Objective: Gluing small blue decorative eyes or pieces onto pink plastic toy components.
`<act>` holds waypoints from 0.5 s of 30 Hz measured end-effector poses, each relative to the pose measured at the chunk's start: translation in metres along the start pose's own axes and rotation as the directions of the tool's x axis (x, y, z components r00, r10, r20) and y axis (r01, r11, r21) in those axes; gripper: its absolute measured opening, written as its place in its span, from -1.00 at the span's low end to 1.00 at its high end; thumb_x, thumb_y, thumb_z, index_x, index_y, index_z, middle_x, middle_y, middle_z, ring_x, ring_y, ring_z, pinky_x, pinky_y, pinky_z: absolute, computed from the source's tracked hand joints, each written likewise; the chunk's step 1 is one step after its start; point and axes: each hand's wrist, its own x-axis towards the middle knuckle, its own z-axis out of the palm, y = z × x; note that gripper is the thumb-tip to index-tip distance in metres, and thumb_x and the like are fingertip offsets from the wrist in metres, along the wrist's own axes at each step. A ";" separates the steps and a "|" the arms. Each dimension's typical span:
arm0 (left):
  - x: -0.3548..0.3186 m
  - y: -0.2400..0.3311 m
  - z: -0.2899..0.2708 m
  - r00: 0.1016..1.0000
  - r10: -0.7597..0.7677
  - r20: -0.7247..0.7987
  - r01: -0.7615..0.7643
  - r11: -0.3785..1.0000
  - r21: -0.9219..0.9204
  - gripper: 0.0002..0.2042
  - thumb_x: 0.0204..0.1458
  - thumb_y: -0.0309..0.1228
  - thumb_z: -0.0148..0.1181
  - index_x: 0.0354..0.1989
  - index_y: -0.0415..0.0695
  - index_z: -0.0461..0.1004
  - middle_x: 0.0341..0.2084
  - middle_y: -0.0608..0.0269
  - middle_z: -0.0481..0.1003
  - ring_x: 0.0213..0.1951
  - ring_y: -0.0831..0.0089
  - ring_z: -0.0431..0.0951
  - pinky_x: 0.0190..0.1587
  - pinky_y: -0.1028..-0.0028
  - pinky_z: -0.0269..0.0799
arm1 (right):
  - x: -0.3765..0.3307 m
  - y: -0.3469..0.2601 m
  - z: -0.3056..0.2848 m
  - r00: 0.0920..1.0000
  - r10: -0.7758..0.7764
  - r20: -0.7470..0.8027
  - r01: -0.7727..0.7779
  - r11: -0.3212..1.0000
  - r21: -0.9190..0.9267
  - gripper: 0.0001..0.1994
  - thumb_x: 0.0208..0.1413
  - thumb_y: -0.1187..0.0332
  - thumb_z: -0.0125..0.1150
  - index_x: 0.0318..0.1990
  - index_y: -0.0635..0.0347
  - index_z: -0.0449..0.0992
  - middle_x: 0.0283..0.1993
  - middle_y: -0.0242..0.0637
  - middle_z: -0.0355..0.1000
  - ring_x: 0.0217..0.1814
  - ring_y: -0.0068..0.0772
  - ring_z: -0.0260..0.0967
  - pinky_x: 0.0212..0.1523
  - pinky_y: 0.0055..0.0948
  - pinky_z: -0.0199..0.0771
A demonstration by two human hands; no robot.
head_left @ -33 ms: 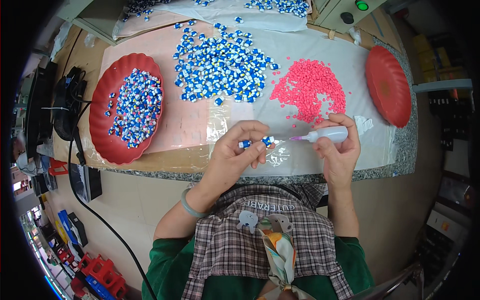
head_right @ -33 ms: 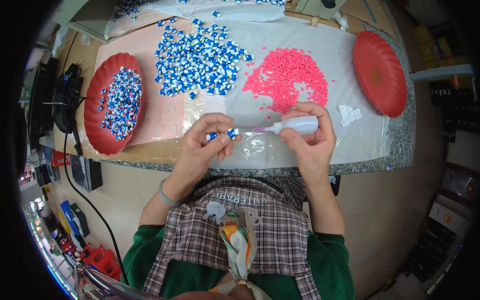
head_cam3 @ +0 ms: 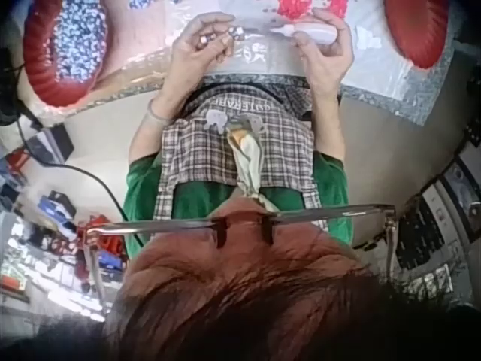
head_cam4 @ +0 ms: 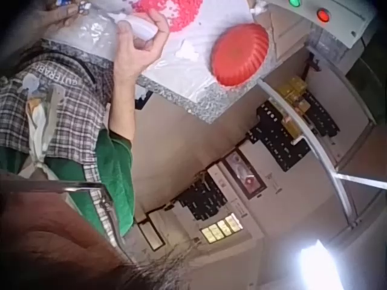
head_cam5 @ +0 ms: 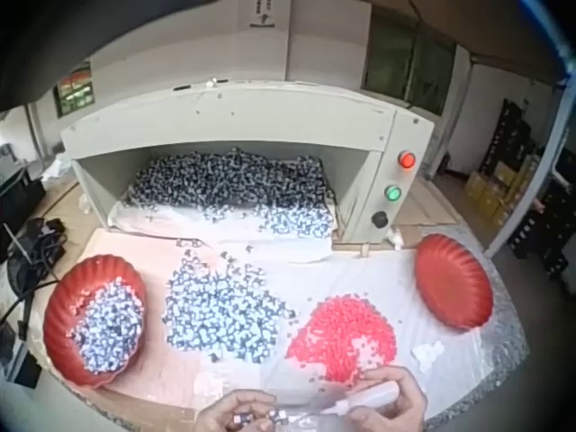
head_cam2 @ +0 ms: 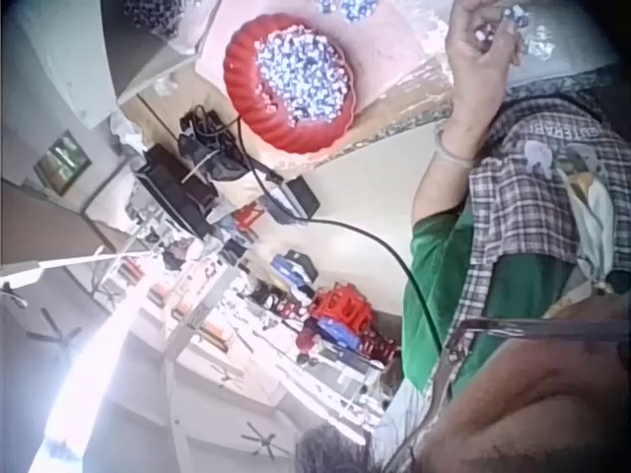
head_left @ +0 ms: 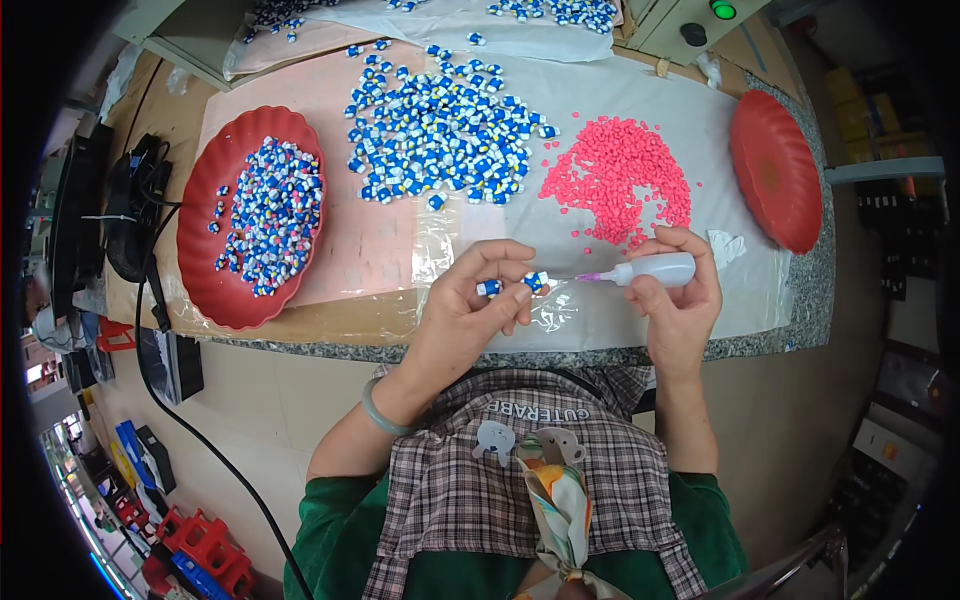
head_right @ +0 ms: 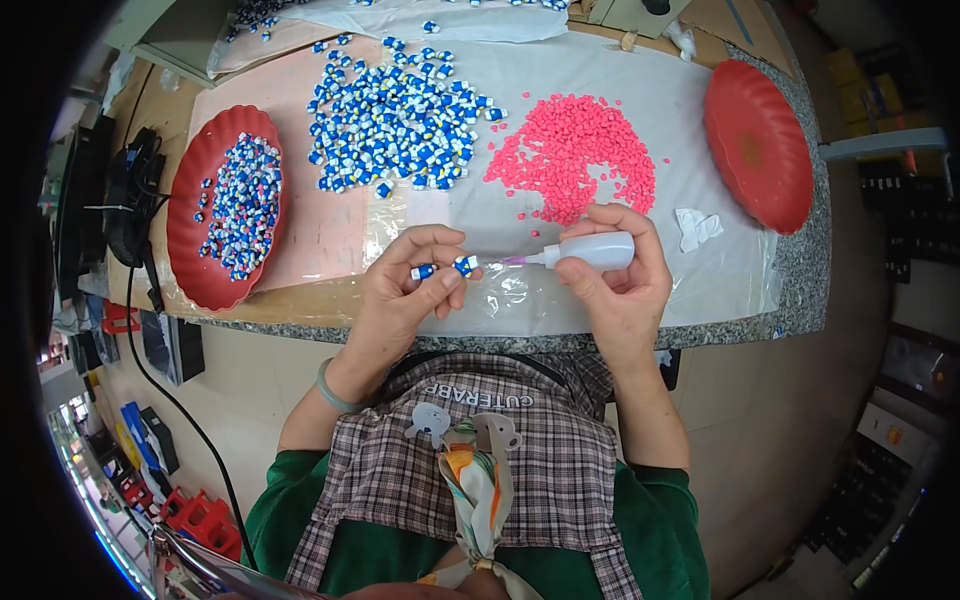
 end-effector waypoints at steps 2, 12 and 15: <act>0.001 -0.006 -0.004 1.000 0.006 0.014 -0.007 0.997 0.073 -0.81 0.17 -0.56 0.13 -0.05 -0.23 0.49 -0.27 0.23 0.55 -0.43 0.68 0.39 -0.44 0.71 0.30 | -0.003 -0.004 0.003 0.996 -0.086 0.019 0.088 0.983 -0.163 -0.58 0.13 0.35 0.31 0.09 0.27 0.35 -0.21 -0.19 0.47 -0.44 -0.61 0.36 -0.53 -0.69 0.27; -0.001 -0.018 0.001 0.993 0.116 0.036 -0.121 0.967 0.224 -0.78 0.14 -0.63 0.14 -0.05 -0.19 0.52 -0.36 0.47 0.34 -0.39 0.81 0.27 -0.47 0.77 0.21 | -0.013 -0.010 -0.001 0.916 -0.343 0.208 0.401 0.750 -0.526 -0.53 0.24 0.25 0.16 0.17 0.41 0.32 -0.24 -0.09 0.52 -0.35 -0.45 0.46 -0.34 -0.54 0.44; -0.002 -0.020 0.003 0.986 0.165 0.033 -0.168 0.945 0.279 -0.78 0.13 -0.65 0.13 -0.06 -0.18 0.52 -0.37 0.46 0.34 -0.40 0.81 0.27 -0.48 0.77 0.21 | -0.011 -0.008 0.001 0.881 -0.405 0.246 0.471 0.697 -0.540 -0.54 0.19 0.29 0.23 0.14 0.42 0.36 -0.23 -0.04 0.51 -0.30 -0.29 0.54 -0.28 -0.42 0.52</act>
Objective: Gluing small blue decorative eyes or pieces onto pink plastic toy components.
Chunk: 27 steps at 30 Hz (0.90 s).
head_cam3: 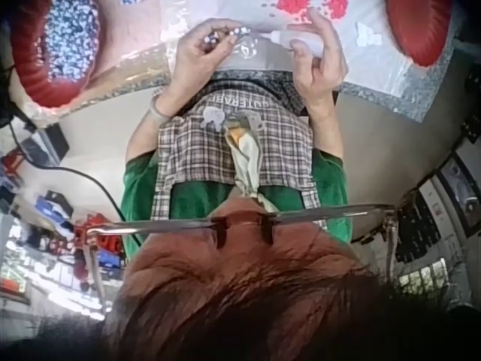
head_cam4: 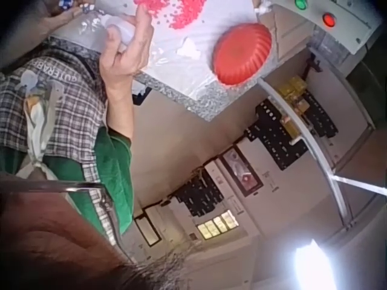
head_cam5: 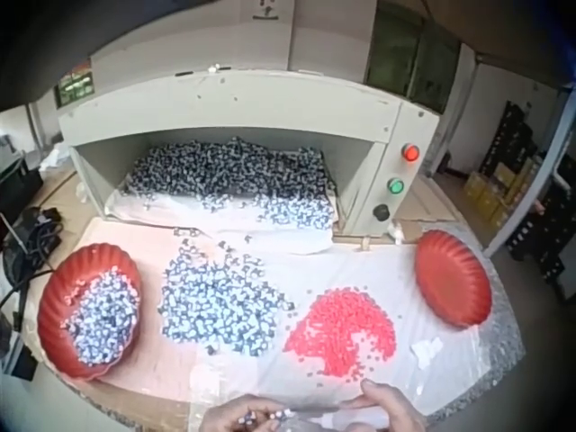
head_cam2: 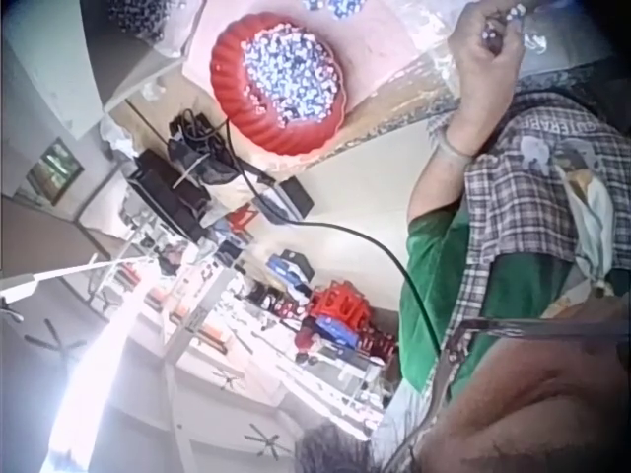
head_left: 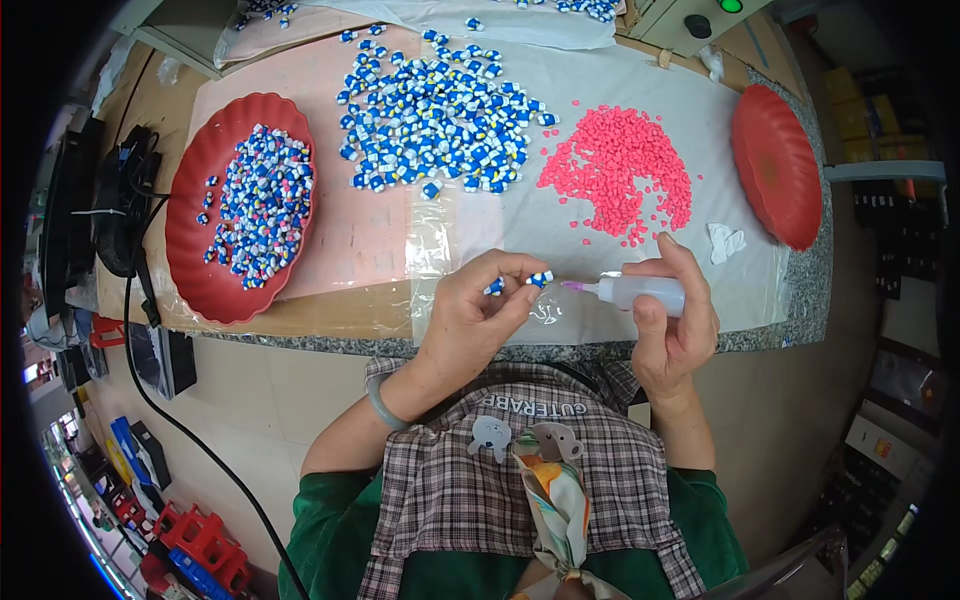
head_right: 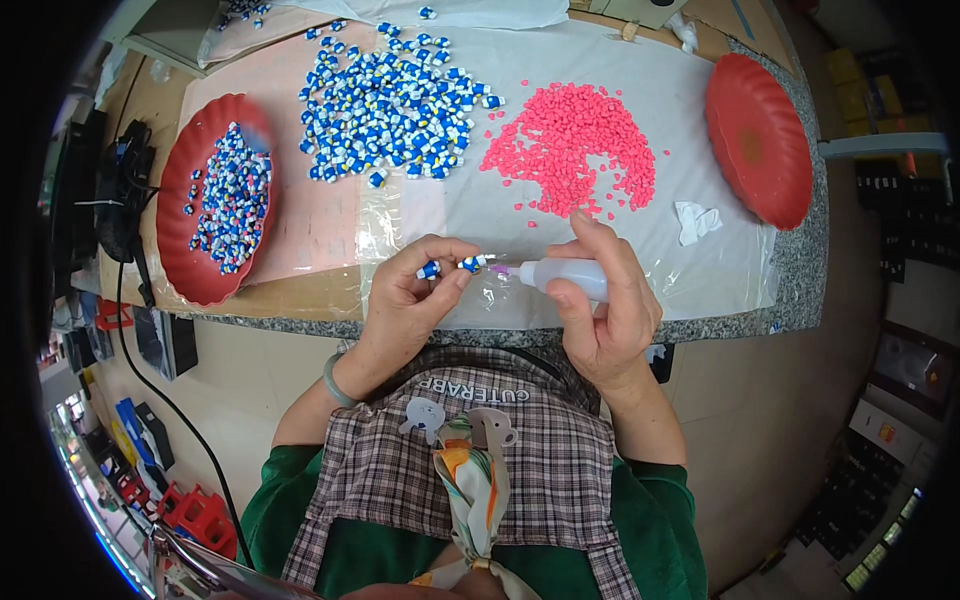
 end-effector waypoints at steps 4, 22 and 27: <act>0.000 -0.002 0.000 0.999 0.033 0.004 -0.034 0.997 0.072 -0.77 0.11 -0.65 0.14 -0.06 -0.19 0.52 -0.38 0.45 0.35 -0.40 0.81 0.27 -0.48 0.76 0.22 | 0.000 -0.002 0.001 0.999 -0.027 0.027 0.028 0.999 -0.043 -0.54 0.16 0.31 0.26 0.14 0.43 0.36 -0.20 -0.03 0.51 -0.30 -0.26 0.55 -0.29 -0.41 0.53; 0.001 -0.005 -0.001 1.000 0.015 0.014 -0.016 0.995 0.098 -0.77 0.11 -0.66 0.14 -0.07 -0.20 0.51 -0.38 0.44 0.35 -0.39 0.79 0.29 -0.46 0.75 0.24 | 0.004 -0.002 0.003 0.989 -0.136 0.063 0.143 0.983 -0.112 -0.53 0.12 0.30 0.30 0.10 0.42 0.39 -0.09 -0.03 0.52 -0.32 -0.23 0.55 -0.33 -0.40 0.54; 0.001 -0.003 0.000 1.000 0.013 -0.001 -0.013 0.998 0.067 -0.78 0.11 -0.66 0.13 -0.07 -0.20 0.52 -0.37 0.45 0.35 -0.38 0.79 0.28 -0.45 0.76 0.23 | 0.001 0.002 0.000 1.000 -0.004 0.008 0.004 1.000 0.009 -0.58 0.18 0.30 0.24 0.10 0.38 0.38 -0.16 -0.05 0.51 -0.35 -0.33 0.51 -0.35 -0.46 0.50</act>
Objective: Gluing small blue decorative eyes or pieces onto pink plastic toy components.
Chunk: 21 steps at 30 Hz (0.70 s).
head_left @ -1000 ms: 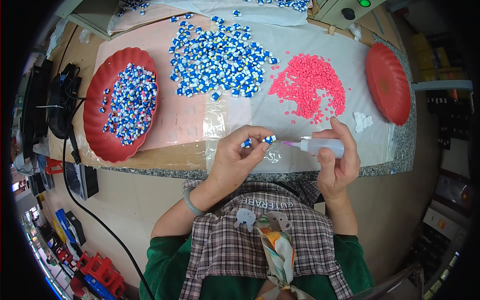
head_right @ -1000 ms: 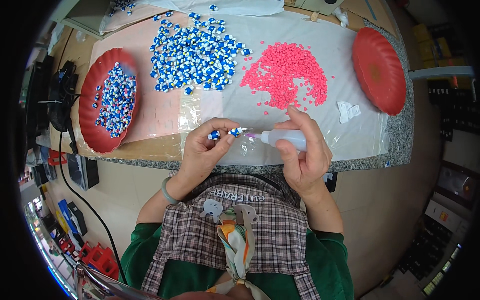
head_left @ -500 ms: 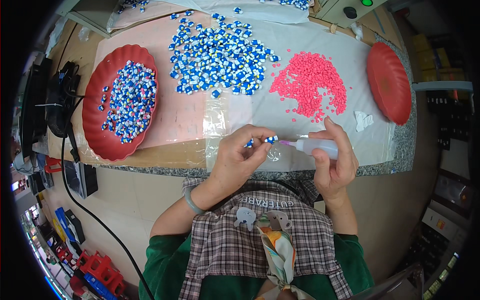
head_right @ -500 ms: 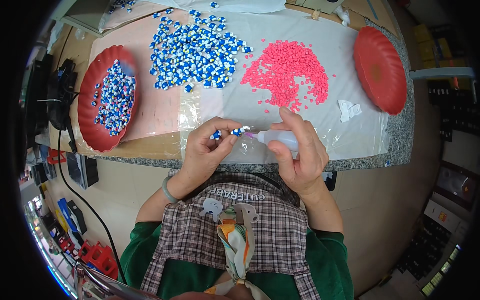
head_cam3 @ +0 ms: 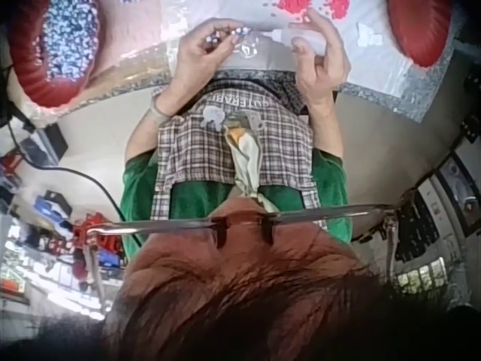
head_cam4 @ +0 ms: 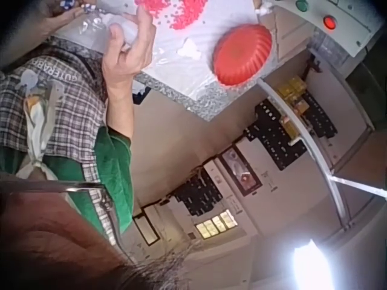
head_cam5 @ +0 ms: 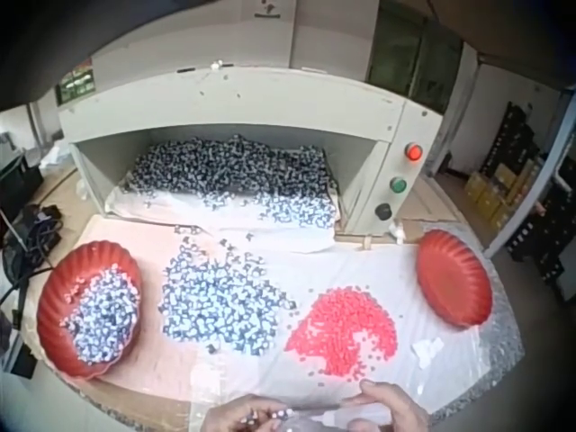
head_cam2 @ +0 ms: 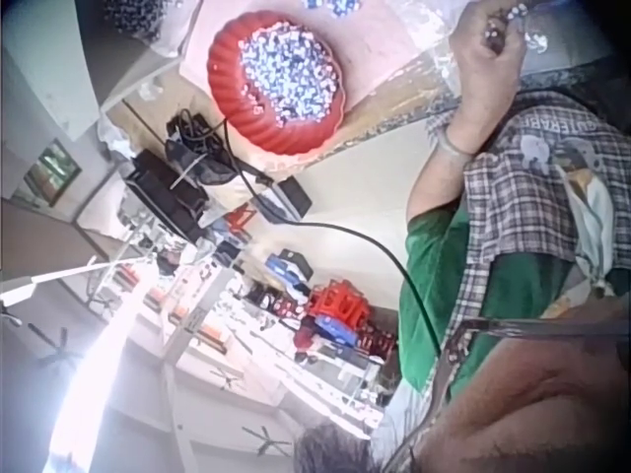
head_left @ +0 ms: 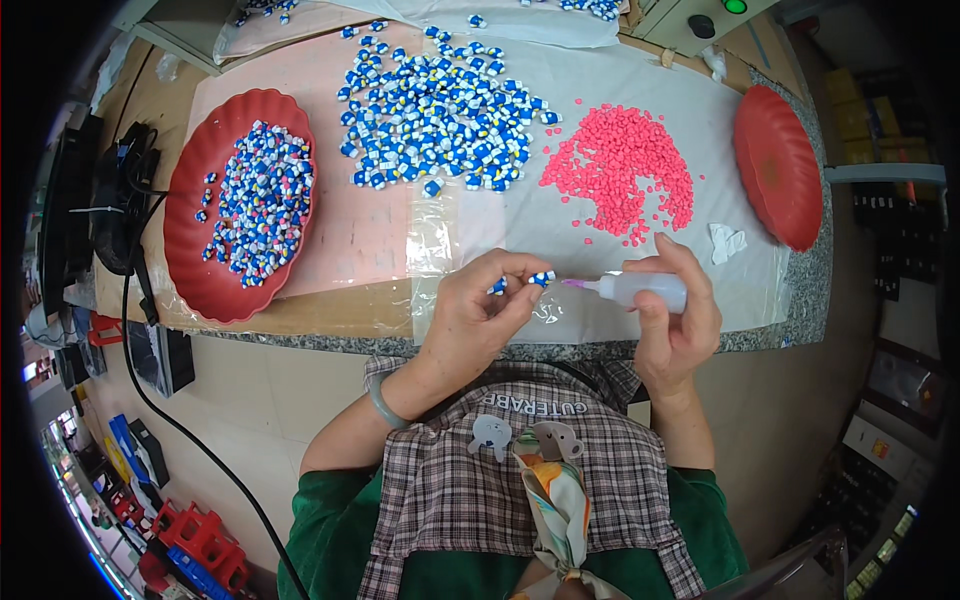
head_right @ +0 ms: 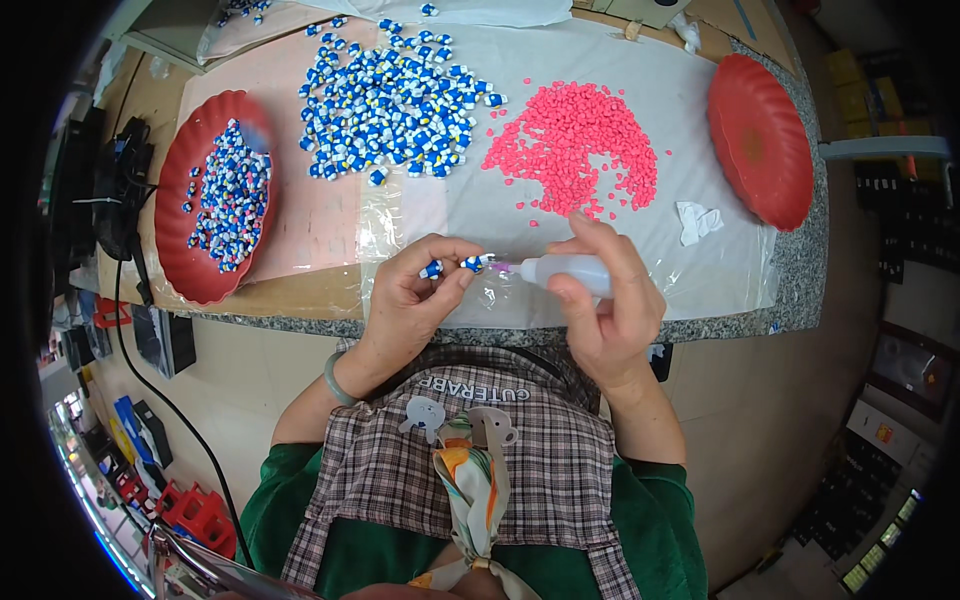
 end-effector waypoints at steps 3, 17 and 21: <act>0.000 0.003 -0.001 0.998 -0.055 0.010 0.055 0.997 -0.057 -0.78 0.12 -0.66 0.13 -0.07 -0.20 0.52 -0.36 0.45 0.35 -0.38 0.79 0.27 -0.44 0.76 0.23 | 0.000 0.004 -0.005 0.962 0.271 -0.025 -0.251 0.920 0.301 -0.65 0.20 0.31 0.21 0.06 0.31 0.37 -0.20 -0.10 0.49 -0.40 -0.43 0.45 -0.40 -0.54 0.43; -0.001 -0.001 -0.002 1.000 -0.016 0.001 0.016 0.999 -0.037 -0.78 0.12 -0.67 0.13 -0.08 -0.20 0.52 -0.31 0.44 0.38 -0.34 0.79 0.28 -0.42 0.76 0.24 | 0.023 0.032 0.008 0.929 0.281 0.242 -0.243 0.954 -0.175 -0.83 -0.08 0.62 0.29 -0.33 0.30 0.44 -0.32 -0.28 0.38 -0.29 -0.39 0.43 -0.25 -0.44 0.43; 0.000 0.000 -0.002 1.000 -0.014 0.016 0.014 0.999 -0.032 -0.79 0.12 -0.66 0.13 -0.08 -0.20 0.52 -0.33 0.44 0.37 -0.36 0.79 0.28 -0.43 0.76 0.24 | 0.031 0.034 0.011 0.936 0.133 0.325 -0.056 0.970 -0.237 -0.79 -0.12 0.62 0.29 -0.26 0.29 0.51 -0.30 -0.23 0.40 -0.25 -0.24 0.46 -0.22 -0.40 0.46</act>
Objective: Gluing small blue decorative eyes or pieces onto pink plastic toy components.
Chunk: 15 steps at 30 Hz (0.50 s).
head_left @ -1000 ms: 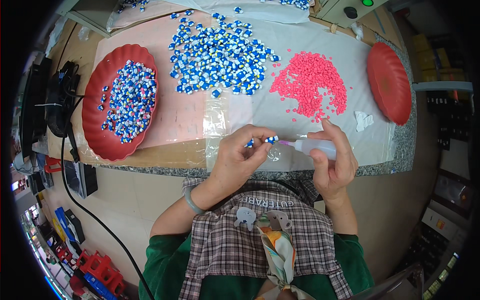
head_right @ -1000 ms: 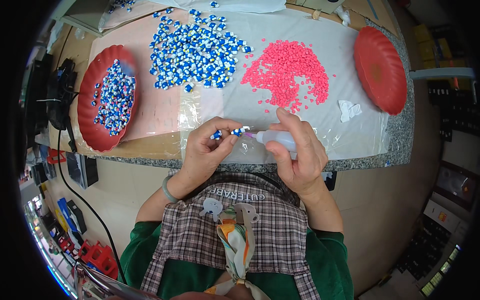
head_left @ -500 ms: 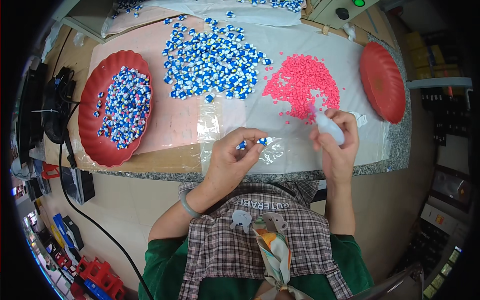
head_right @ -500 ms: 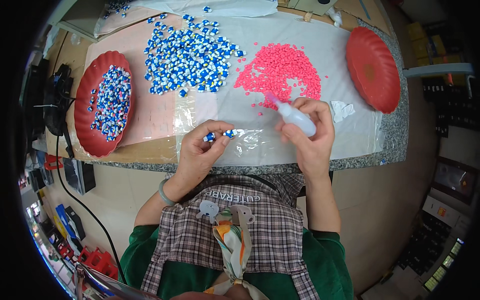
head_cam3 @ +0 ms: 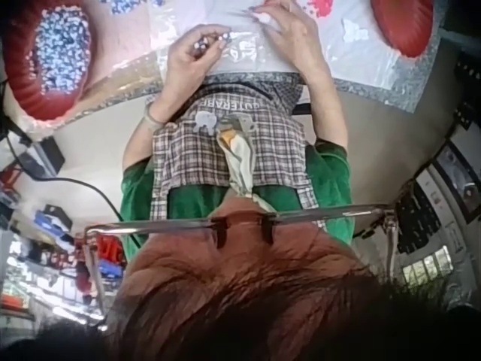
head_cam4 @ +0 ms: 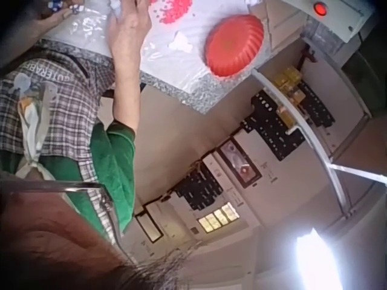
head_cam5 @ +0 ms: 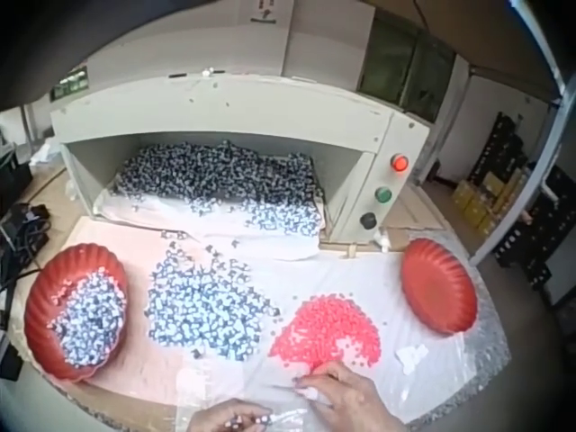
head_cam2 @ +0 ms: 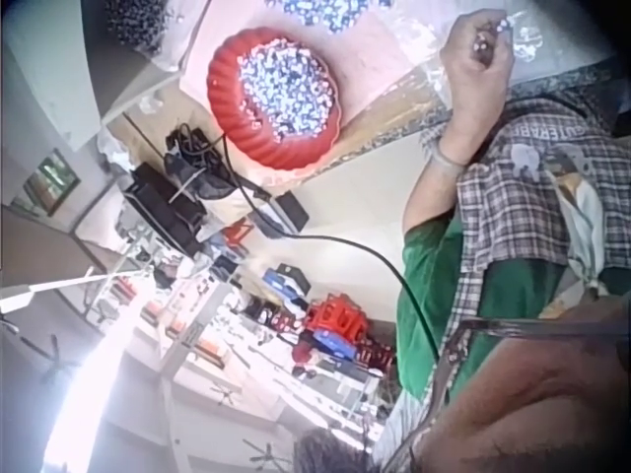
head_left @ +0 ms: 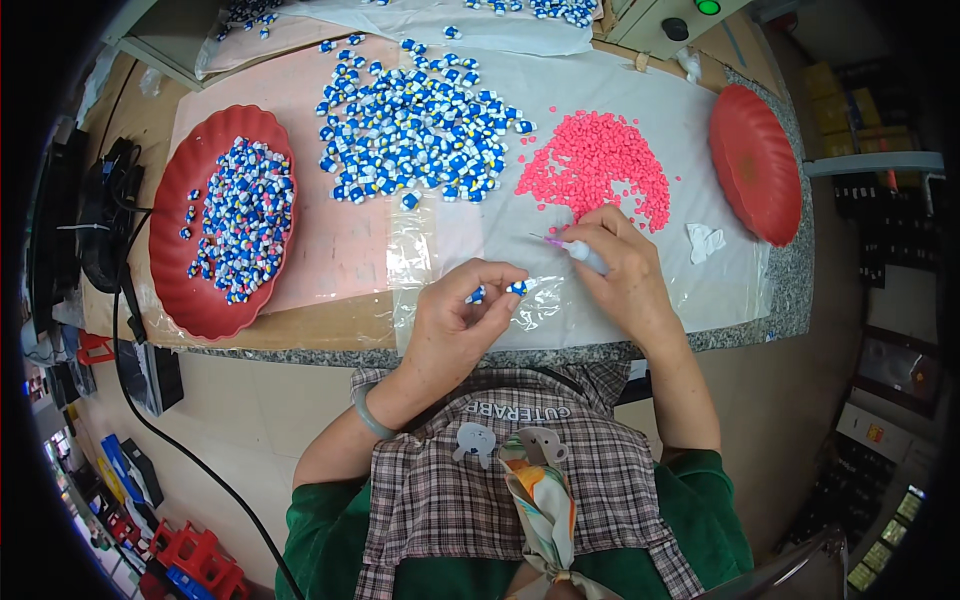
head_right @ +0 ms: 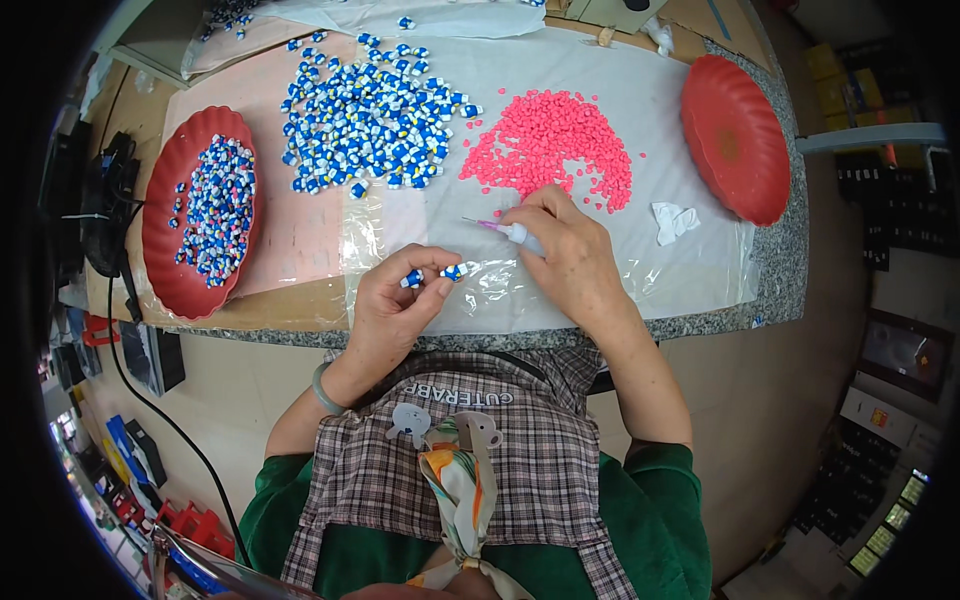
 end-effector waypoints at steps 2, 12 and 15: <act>0.000 0.000 -0.001 1.000 -0.001 0.002 0.001 1.000 -0.008 -0.79 0.12 -0.66 0.13 -0.08 -0.20 0.52 -0.34 0.45 0.36 -0.36 0.79 0.28 -0.43 0.76 0.24 | 0.002 -0.001 -0.003 0.994 0.006 0.108 0.000 0.998 -0.056 -0.74 -0.14 0.60 0.31 -0.21 0.27 0.54 -0.27 -0.20 0.42 -0.20 -0.17 0.47 -0.21 -0.36 0.48; 0.000 -0.002 -0.002 1.000 0.017 0.018 -0.017 1.000 -0.003 -0.77 0.11 -0.67 0.13 -0.07 -0.20 0.51 -0.34 0.44 0.34 -0.35 0.79 0.28 -0.43 0.76 0.25 | -0.003 0.000 -0.005 0.997 0.057 0.048 -0.049 0.987 -0.153 -0.82 -0.08 0.53 0.34 -0.28 0.30 0.54 -0.33 -0.18 0.44 -0.30 -0.14 0.48 -0.25 -0.31 0.48; 0.000 0.000 -0.002 1.000 0.001 0.017 -0.001 1.000 -0.005 -0.77 0.10 -0.67 0.13 -0.07 -0.19 0.52 -0.34 0.43 0.35 -0.35 0.79 0.28 -0.42 0.77 0.25 | -0.003 0.003 -0.006 0.998 0.054 0.033 -0.052 0.997 -0.057 -0.83 -0.07 0.55 0.33 -0.26 0.29 0.55 -0.34 -0.18 0.44 -0.29 -0.17 0.49 -0.25 -0.31 0.49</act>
